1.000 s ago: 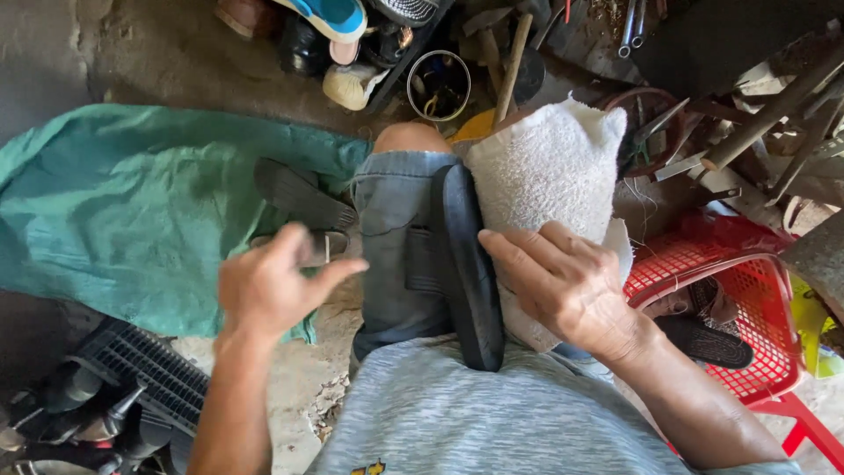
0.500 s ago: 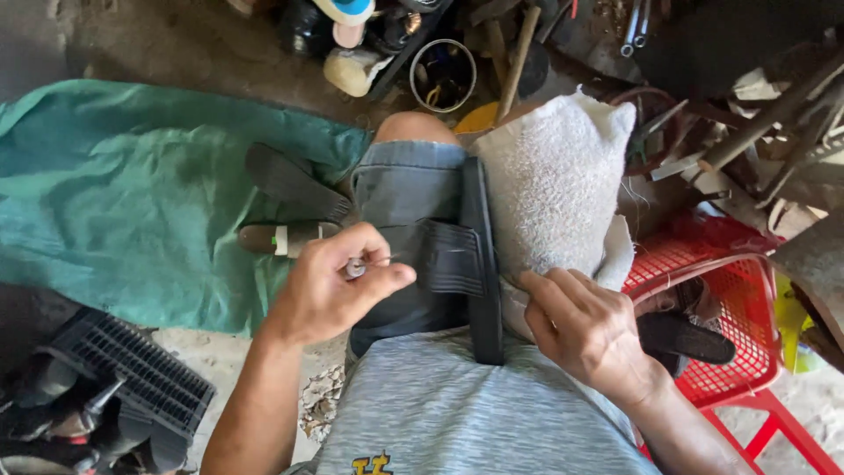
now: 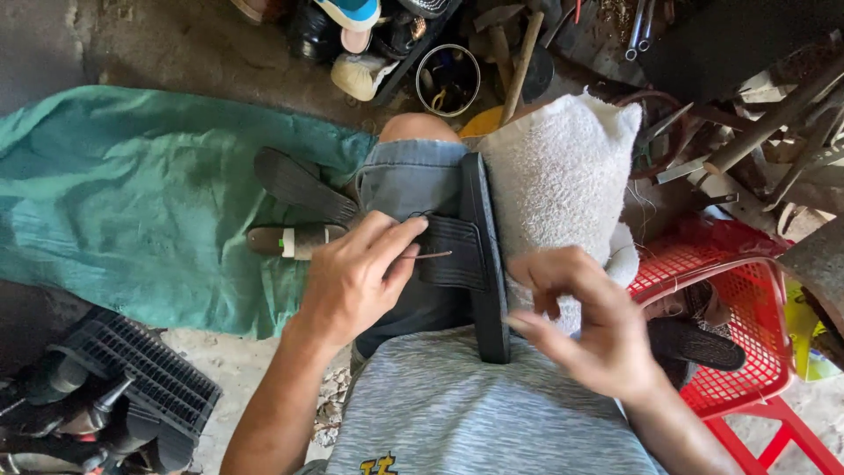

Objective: Hand-sewing a strap onto a rubber sandal sole using a needle and thread.

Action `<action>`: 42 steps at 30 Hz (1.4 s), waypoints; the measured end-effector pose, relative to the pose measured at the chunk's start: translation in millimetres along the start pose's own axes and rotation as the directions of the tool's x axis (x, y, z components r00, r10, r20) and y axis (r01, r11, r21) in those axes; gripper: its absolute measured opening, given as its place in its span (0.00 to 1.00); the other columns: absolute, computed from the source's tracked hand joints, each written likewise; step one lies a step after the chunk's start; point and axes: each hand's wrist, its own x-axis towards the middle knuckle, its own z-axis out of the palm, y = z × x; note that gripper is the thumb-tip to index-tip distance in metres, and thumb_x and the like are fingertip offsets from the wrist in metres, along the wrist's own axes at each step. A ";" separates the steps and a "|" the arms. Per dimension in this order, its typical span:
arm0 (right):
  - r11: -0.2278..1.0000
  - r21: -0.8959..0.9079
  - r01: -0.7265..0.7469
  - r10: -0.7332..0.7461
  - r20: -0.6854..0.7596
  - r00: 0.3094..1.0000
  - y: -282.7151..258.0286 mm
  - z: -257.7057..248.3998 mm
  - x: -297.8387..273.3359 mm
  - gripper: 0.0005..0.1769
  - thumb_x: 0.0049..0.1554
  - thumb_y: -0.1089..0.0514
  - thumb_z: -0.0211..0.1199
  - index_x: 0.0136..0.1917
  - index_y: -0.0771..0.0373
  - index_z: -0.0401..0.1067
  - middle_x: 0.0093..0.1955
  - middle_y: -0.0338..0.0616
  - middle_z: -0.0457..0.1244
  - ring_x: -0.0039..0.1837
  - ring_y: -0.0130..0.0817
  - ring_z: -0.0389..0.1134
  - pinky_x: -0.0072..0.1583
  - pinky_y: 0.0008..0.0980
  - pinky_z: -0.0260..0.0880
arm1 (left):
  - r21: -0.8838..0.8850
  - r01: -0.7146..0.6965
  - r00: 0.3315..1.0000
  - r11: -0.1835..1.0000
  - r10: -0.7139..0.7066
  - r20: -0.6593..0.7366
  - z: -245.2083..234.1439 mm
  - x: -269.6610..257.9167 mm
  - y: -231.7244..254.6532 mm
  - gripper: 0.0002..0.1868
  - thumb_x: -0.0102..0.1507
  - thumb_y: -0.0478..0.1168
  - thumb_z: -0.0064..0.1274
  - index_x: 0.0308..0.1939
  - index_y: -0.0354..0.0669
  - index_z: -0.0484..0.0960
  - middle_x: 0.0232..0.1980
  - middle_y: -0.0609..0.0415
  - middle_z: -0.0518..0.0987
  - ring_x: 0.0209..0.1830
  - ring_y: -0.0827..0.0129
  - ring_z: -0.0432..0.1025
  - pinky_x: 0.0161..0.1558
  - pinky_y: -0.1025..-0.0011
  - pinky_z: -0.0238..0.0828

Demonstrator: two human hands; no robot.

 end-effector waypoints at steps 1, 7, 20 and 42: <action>0.934 -0.354 -0.048 0.027 -0.065 0.998 1.8 6.9 3.3 0.28 0.53 0.54 0.74 0.63 0.62 0.69 0.56 0.41 0.65 0.38 0.24 0.59 0.45 0.24 0.68 | 0.068 0.004 1.000 0.998 -0.004 -0.012 4.5 1.0 0.1 0.10 0.66 0.33 0.59 0.52 0.45 0.82 0.39 0.58 0.74 0.32 0.68 0.72 0.28 0.70 0.71; 0.700 -0.710 -0.076 0.030 -0.077 0.997 23.5 25.9 7.5 0.32 0.58 0.42 0.69 0.65 0.64 0.66 0.51 0.42 0.64 0.47 0.36 0.67 0.51 0.36 0.70 | -0.621 0.153 0.986 0.769 -0.077 0.148 -19.4 1.5 10.2 0.07 0.68 0.28 0.44 0.37 0.42 0.74 0.31 0.56 0.76 0.25 0.75 0.68 0.27 0.77 0.65; 0.729 -0.685 -0.014 -0.120 -0.148 0.982 56.2 33.6 -7.8 0.24 0.53 0.41 0.76 0.47 0.61 0.72 0.32 0.38 0.62 0.34 0.38 0.68 0.36 0.34 0.69 | -0.534 0.072 0.986 0.843 -0.141 -0.089 -3.3 2.0 28.4 0.10 0.63 0.38 0.59 0.29 0.45 0.75 0.36 0.51 0.78 0.32 0.57 0.76 0.32 0.67 0.74; 0.746 -0.648 -0.153 0.045 -0.180 0.983 59.5 32.9 -17.1 0.23 0.54 0.40 0.75 0.41 0.56 0.66 0.26 0.34 0.58 0.30 0.40 0.68 0.33 0.39 0.67 | -0.021 0.146 0.803 0.989 -0.106 0.586 -32.0 77.3 2.6 0.16 0.68 0.33 0.44 0.54 0.41 0.86 0.34 0.44 0.83 0.28 0.52 0.77 0.30 0.59 0.71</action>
